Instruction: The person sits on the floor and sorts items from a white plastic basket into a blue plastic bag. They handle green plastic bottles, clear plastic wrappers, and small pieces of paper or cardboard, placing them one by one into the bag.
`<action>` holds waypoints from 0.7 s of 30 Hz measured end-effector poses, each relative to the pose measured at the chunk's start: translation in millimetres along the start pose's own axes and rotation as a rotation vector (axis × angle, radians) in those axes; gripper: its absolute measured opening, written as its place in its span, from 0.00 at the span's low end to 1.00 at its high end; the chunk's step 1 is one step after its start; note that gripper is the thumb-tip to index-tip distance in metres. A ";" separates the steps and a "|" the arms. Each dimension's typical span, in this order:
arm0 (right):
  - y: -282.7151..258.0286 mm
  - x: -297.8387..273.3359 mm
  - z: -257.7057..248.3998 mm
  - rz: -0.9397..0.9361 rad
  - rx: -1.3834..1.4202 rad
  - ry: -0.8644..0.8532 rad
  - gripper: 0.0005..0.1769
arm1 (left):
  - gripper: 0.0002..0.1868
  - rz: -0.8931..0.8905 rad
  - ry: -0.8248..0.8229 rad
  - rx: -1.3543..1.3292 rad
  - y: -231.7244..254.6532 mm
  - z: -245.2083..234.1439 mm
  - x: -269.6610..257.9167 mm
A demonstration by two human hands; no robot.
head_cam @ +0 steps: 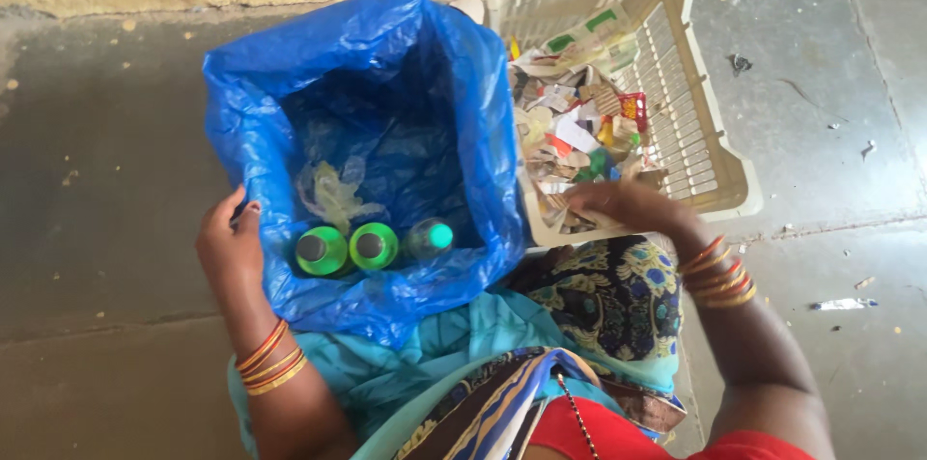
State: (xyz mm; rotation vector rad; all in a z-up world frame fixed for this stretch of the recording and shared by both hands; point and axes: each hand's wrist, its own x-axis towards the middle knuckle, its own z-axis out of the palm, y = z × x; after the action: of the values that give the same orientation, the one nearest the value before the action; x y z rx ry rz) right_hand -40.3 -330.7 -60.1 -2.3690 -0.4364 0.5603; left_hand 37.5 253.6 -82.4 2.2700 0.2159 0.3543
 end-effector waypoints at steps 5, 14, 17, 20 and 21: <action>-83.0 -15.1 -4.1 -0.071 -0.075 0.023 0.21 | 0.16 -0.075 -0.003 -0.042 13.1 -1.4 -2.1; -37.2 -1.9 -16.2 -0.051 0.027 -0.094 0.17 | 0.17 -0.149 -0.008 -0.062 19.0 1.6 -5.0; 7.5 53.2 -44.0 -0.314 -0.272 0.135 0.15 | 0.16 -0.112 0.010 -0.025 18.2 1.4 -5.2; 35.7 113.5 -56.0 -0.178 -0.366 0.148 0.14 | 0.16 -0.076 0.014 -0.026 15.1 2.0 -5.3; 41.7 132.9 -52.1 -0.209 -0.340 0.180 0.14 | 0.16 -0.072 0.013 -0.035 13.3 2.4 -6.8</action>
State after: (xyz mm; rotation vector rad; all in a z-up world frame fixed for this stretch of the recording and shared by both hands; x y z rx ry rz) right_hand 105.7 -329.6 -88.7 -2.6226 -0.7346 0.1840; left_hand 32.4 241.4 -75.2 2.2199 0.2956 0.3329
